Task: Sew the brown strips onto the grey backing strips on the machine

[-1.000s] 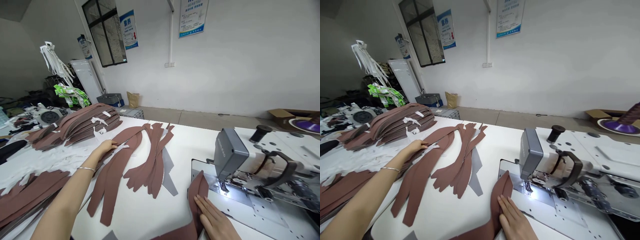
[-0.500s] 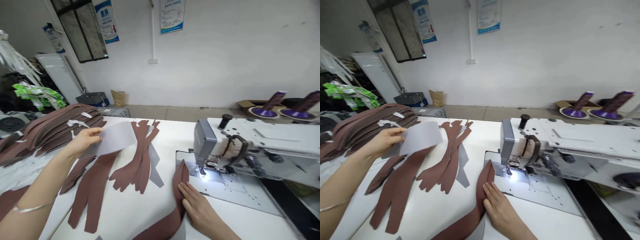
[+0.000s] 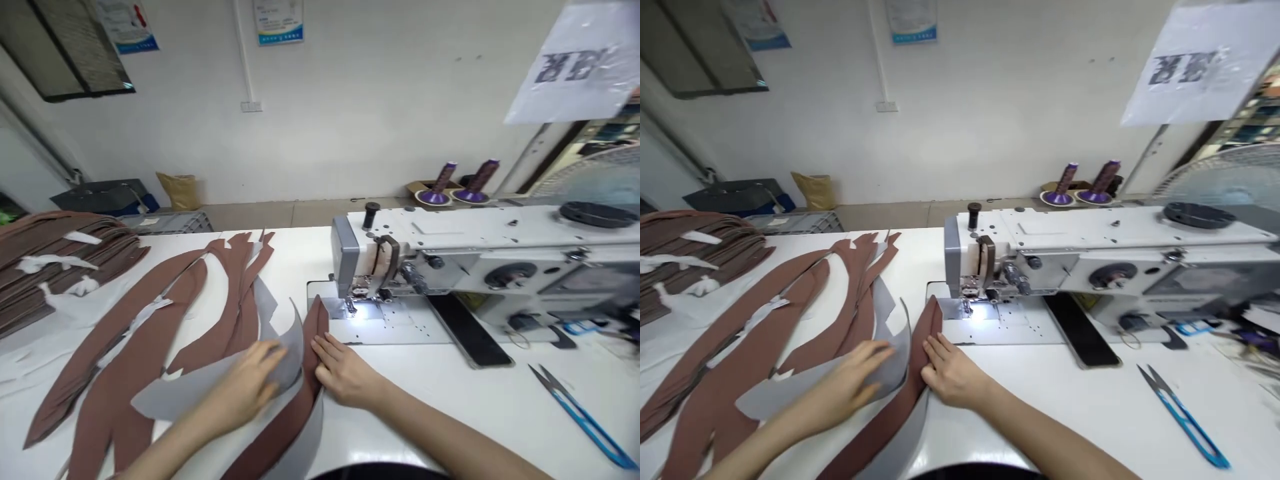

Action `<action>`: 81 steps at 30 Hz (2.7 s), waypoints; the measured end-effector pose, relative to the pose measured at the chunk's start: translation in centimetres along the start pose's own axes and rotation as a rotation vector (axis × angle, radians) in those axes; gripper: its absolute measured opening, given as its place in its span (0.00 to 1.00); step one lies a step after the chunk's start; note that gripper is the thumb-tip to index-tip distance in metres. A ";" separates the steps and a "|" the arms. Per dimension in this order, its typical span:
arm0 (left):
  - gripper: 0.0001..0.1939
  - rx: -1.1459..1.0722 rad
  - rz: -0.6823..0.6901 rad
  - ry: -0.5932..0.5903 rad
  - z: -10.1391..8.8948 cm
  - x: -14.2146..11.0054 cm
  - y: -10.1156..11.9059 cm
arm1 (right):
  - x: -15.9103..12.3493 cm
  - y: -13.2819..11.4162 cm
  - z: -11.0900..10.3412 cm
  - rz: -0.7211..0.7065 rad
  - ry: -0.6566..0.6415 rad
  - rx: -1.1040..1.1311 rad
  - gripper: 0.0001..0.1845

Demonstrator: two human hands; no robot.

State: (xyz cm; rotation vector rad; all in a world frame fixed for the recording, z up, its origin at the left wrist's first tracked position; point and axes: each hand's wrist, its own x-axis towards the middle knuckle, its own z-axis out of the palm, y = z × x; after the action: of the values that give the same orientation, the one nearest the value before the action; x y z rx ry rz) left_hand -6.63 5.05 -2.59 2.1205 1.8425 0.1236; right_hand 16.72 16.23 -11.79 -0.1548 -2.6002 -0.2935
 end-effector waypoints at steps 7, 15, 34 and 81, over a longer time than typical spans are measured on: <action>0.35 0.228 -0.039 -0.086 2.3 6.8 5.2 | 0.5 0.9 -0.9 -0.051 -0.043 -0.023 0.08; 0.32 0.412 -0.028 -0.256 0.4 9.1 7.1 | 0.1 1.1 -0.1 -0.076 0.014 -0.040 0.10; 0.26 0.268 -0.141 -0.179 5.3 12.8 9.9 | -3.5 1.9 -2.2 0.114 0.113 -0.014 0.09; 0.31 0.221 -0.003 -0.337 3.0 17.2 10.8 | -4.7 4.7 -2.8 0.199 0.122 0.020 0.13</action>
State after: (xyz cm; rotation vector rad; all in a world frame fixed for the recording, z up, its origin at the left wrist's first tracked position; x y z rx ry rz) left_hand 7.21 20.10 -4.70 2.1197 1.7214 -0.4308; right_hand 22.88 19.86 -10.98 -0.3747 -2.4430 -0.1985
